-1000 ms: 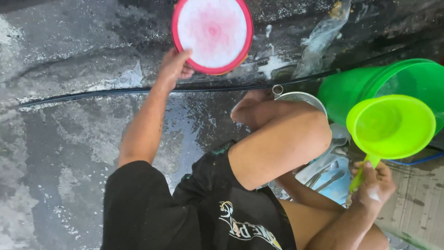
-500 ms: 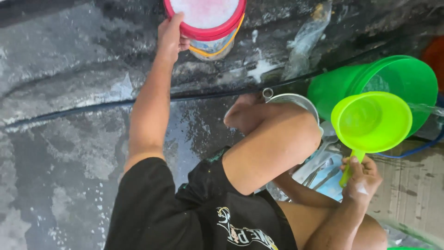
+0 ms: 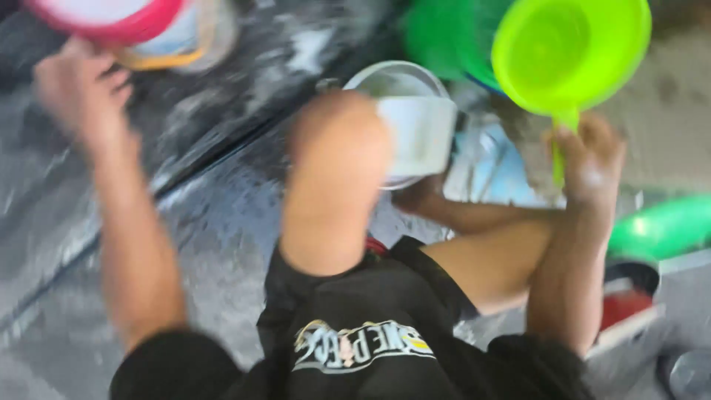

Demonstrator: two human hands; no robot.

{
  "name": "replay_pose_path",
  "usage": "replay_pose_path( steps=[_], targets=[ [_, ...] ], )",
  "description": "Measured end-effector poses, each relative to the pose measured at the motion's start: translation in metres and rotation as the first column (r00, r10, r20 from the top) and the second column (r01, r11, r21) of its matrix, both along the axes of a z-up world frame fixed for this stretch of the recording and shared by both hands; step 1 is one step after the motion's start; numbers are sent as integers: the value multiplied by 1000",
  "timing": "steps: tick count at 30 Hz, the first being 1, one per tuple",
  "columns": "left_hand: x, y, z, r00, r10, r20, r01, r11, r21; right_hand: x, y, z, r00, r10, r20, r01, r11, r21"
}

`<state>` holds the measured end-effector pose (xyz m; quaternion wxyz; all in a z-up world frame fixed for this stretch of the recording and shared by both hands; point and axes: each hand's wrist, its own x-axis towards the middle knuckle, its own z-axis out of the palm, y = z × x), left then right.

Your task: Washing a metal pot and its lid with soap and water using a scrubber and a hose.

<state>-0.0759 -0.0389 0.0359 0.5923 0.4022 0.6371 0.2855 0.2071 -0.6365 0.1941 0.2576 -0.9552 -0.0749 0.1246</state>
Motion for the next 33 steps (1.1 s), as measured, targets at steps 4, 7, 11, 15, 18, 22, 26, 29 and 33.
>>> replay_pose_path(
  steps=[4, 7, 11, 15, 18, 22, 26, 29, 33],
  targets=[
    [19, -78, 105, 795, -600, 86, 483, 713, 509, 40, 6, 7, 986, 162, 37, -154, 974, -167],
    [81, -133, 171, 388, -912, -135, 677, 183, 713, 84, -4, -55, 947, 287, 145, -223, 911, -346],
    [184, -231, 203, -435, -731, -526, 828, -554, 86, 104, 30, -100, 948, 297, 111, -138, 703, -697],
    [211, -285, 49, -665, -430, -611, 699, -648, -305, 103, 41, -118, 951, 303, 63, -186, 722, -666],
    [183, -305, -9, -730, -402, -553, 678, -525, -514, 102, 41, -138, 970, 244, 2, -193, 773, -604],
    [154, -347, -101, -352, -892, -282, 873, -205, -442, 110, 45, -141, 939, 342, 43, -212, 673, -709],
    [124, -366, -198, 449, -880, 154, 767, 291, -572, 115, 52, -141, 953, 300, -35, -241, 682, -691],
    [143, -381, -193, 559, -827, 52, 687, 428, -587, 109, 69, -114, 970, 161, -183, -244, 668, -703],
    [156, -373, -177, 279, -904, -323, 855, 387, -346, 105, 72, -109, 966, 167, -196, -256, 715, -650]
  ],
)
